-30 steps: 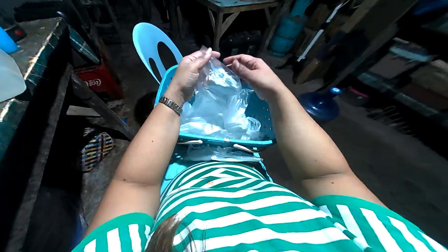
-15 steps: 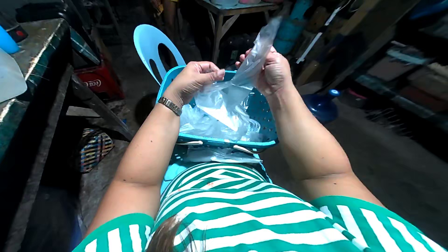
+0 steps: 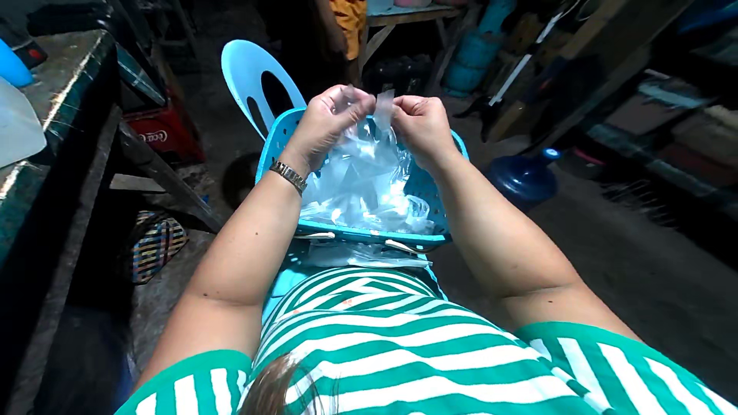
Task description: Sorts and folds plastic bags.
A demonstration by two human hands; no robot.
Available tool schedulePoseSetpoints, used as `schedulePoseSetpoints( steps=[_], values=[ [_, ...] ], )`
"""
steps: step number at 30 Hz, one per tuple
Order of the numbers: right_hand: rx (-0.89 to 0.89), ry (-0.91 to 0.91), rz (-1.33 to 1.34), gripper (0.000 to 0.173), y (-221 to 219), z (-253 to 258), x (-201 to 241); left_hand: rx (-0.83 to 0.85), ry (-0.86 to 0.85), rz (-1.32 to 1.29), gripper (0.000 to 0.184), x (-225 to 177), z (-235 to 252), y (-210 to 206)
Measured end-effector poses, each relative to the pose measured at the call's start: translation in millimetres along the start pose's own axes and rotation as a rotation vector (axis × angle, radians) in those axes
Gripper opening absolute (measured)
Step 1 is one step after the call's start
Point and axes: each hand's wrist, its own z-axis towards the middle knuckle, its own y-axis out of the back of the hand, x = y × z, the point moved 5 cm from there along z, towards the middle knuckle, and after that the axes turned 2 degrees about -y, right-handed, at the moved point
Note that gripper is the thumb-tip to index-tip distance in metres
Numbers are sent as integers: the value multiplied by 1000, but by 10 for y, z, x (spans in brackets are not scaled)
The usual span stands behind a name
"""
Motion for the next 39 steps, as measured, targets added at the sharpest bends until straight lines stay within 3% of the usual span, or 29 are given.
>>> schedulePoseSetpoints(
  steps=[2,5,10,15,18,21,23,24,26,29,32,35,37,39],
  values=[
    [24,3,-24,23,-48,-13,14,29,-21,94,31,7,-4,-44],
    [15,-19,8,22,-42,-13,9,-57,-42,132,5,20,2,-23],
    [29,-120,354,14,-44,-2,10,65,40,-170,19,0,5,-8],
    [-15,-256,701,19,-11,-24,45,83,105,-205,18,9,-11,-28],
    [4,-299,828,22,-38,-32,40,178,137,-72,9,18,-56,-54],
    [100,-323,796,31,-67,-56,60,83,147,-21,7,19,-30,-16],
    [266,-290,653,37,-107,-84,67,17,149,-148,10,29,-6,41],
    [383,-245,596,36,-135,-113,76,5,160,-239,14,27,-5,54],
    [568,-163,589,15,-160,-161,89,18,198,-389,26,32,-17,40],
    [493,-115,705,13,-93,-128,45,101,228,-477,41,-25,-90,18],
    [354,-161,924,30,-28,-85,61,207,144,-338,25,-26,-107,12],
    [448,-195,946,38,-71,-122,87,150,130,-436,26,-9,-72,32],
    [547,-153,810,31,-114,-168,86,135,137,-582,33,-6,-61,45],
    [610,-66,792,10,-127,-189,82,130,149,-646,39,-18,-88,15]
  ],
)
